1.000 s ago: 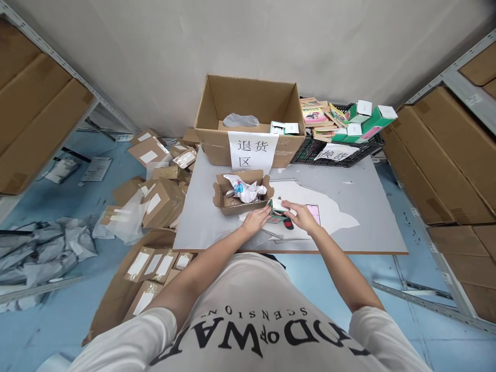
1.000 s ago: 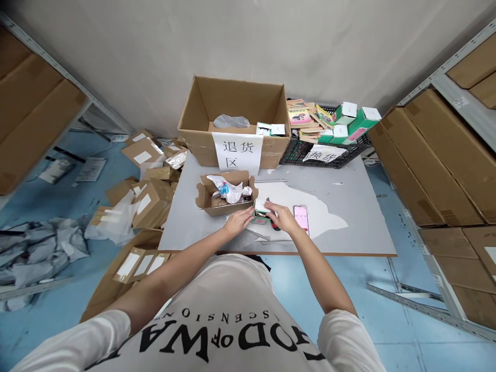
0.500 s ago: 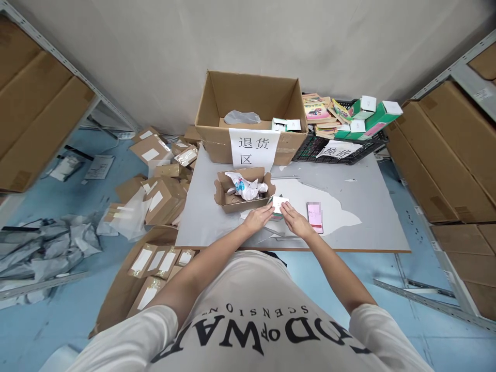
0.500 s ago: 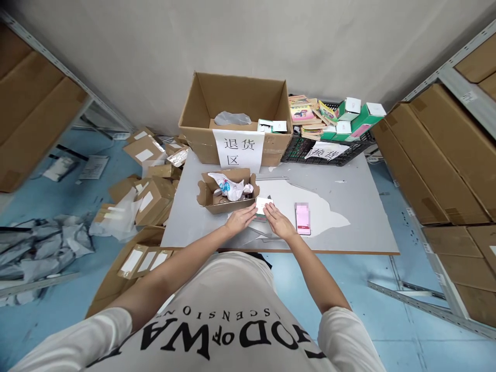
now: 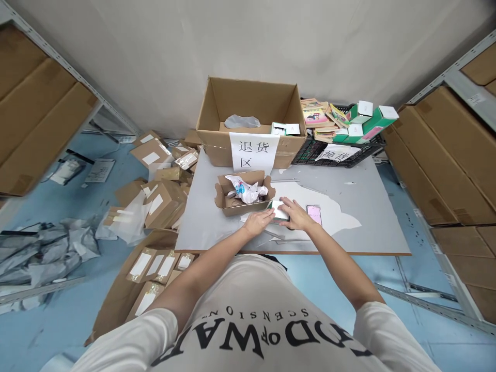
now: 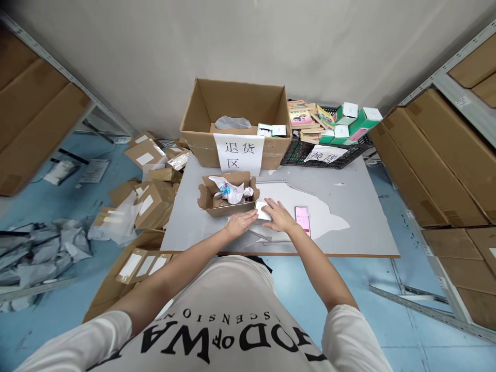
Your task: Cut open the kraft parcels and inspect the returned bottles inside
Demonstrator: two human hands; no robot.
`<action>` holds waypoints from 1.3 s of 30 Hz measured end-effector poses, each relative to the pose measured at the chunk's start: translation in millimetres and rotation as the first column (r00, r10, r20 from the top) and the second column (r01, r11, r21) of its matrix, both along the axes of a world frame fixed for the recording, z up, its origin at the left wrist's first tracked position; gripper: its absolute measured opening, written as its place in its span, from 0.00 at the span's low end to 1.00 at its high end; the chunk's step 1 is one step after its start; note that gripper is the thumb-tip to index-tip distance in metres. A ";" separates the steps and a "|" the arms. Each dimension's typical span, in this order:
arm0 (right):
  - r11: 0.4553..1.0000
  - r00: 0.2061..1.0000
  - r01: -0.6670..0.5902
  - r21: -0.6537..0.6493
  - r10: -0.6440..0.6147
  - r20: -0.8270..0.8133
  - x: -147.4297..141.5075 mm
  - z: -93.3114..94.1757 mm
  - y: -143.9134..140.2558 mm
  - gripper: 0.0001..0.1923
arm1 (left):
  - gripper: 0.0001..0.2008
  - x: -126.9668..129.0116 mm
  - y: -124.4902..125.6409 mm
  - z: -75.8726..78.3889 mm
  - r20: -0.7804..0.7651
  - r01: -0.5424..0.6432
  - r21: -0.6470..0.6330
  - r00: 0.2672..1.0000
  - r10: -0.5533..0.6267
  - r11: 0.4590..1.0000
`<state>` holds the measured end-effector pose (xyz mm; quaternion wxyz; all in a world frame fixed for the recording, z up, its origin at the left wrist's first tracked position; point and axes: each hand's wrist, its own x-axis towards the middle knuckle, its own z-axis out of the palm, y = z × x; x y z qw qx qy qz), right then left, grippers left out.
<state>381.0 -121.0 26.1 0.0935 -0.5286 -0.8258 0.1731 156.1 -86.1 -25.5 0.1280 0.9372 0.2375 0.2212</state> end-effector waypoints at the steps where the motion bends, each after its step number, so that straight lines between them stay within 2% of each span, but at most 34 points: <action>1: 1.000 1.000 -0.009 -0.009 0.009 -0.009 0.2 -0.2 2.8 0.29 | 0.16 -0.1 -0.3 1.3 0.002 0.001 0.015 1.000 -0.001 1.000; 5: 1.000 0.997 -0.014 0.026 0.016 -0.070 -1.4 -4.3 9.0 0.22 | 0.15 -4.5 -1.5 12.6 0.027 -0.005 0.056 1.000 0.004 0.998; 8: 0.999 0.993 0.011 0.051 -0.006 -0.114 -3.2 -4.1 10.4 0.20 | 0.16 -18.1 0.6 27.0 0.071 -0.017 0.088 0.997 0.011 0.996; 11: 0.997 0.984 0.062 0.049 -0.053 -0.167 -2.3 7.0 11.9 0.19 | 0.18 -42.8 8.4 42.7 0.130 -0.082 0.116 0.989 0.066 0.990; 13: 0.995 0.974 0.088 0.045 -0.077 -0.212 2.7 24.4 14.3 0.18 | 0.19 -62.0 16.5 51.0 0.143 -0.156 0.118 0.980 0.139 0.981; 16: 0.994 0.957 0.105 0.026 -0.094 -0.273 18.9 67.4 21.3 0.18 | 0.20 -85.7 29.2 56.9 0.114 -0.267 0.113 0.960 0.254 0.957; 19: 0.989 0.946 0.148 -0.004 -0.143 -0.289 41.3 126.0 33.9 0.21 | 0.22 -97.3 37.3 54.8 0.077 -0.341 0.079 0.939 0.335 0.937; 24: 0.966 0.922 0.207 0.158 -0.138 -0.363 67.7 225.0 73.8 0.21 | 0.22 -97.7 38.7 43.4 0.046 -0.340 0.025 0.940 0.339 0.940; 27: 0.947 0.896 0.216 0.237 -0.097 -0.433 70.3 267.9 110.0 0.20 | 0.23 -96.3 37.5 38.9 0.032 -0.330 0.002 0.944 0.329 0.944; 29: 0.935 0.883 0.225 0.274 -0.077 -0.463 67.8 287.0 138.9 0.21 | 0.22 -96.3 36.8 38.8 0.014 -0.318 -0.003 0.948 0.318 0.948; 32: 0.901 0.896 0.234 0.366 -0.053 -0.441 60.2 300.8 189.7 0.23 | 0.22 -97.5 35.9 42.0 -0.015 -0.299 -0.007 0.954 0.298 0.954; 34: 0.881 0.915 0.211 0.423 -0.026 -0.402 53.1 299.0 227.6 0.25 | 0.22 -98.9 35.4 44.4 -0.025 -0.285 -0.016 0.958 0.285 0.958; 36: 0.873 0.922 0.200 0.444 -0.015 -0.387 43.7 288.2 266.1 0.28 | 0.22 -100.3 34.8 46.1 -0.027 -0.276 -0.025 0.961 0.276 0.961; 39: 0.877 0.932 0.187 0.443 -0.016 -0.363 23.6 259.5 315.2 0.29 | 0.21 -102.3 34.1 47.1 -0.027 -0.269 -0.035 0.963 0.268 0.962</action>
